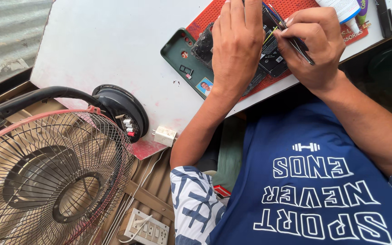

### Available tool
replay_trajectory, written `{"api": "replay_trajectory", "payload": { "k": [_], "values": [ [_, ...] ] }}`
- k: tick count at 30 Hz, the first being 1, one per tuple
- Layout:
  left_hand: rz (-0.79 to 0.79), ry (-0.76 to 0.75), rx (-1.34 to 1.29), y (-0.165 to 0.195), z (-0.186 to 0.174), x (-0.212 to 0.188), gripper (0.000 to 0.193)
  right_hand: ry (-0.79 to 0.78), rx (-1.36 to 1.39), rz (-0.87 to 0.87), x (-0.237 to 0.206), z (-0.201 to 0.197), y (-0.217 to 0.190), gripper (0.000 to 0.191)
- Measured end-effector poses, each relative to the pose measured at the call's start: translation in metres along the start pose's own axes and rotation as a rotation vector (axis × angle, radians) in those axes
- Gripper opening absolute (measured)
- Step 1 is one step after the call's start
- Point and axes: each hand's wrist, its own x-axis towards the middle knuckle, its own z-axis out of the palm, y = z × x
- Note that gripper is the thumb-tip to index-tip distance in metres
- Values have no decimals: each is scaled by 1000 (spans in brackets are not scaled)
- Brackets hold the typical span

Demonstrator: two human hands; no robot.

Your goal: The person repairs a disassembled smartphone at a workbench. They use a screwdriver to remove and tighten screws on the phone's internal components, use tweezers to handle small parts, and reposition the phone body and back cover on the mat while working on the internals.

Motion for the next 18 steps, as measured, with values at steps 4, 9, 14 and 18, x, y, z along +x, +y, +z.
{"api": "replay_trajectory", "payload": {
  "k": [4, 9, 14, 18],
  "values": [
    [16, 30, -32, -2, -3, 3, 53, 9, -7, -9, 2, 2, 1, 20],
    [3, 35, -88, -4, -6, 2, 55, 11, -25, -23, 3, 5, 2, 21],
    [60, 48, 81, -2, 0, 3, 57, 0, -35, -23, 4, 3, -1, 23],
    [88, 50, 102, -1, 2, 3, 54, -2, -71, -16, 5, 2, -2, 27]
  ]
}}
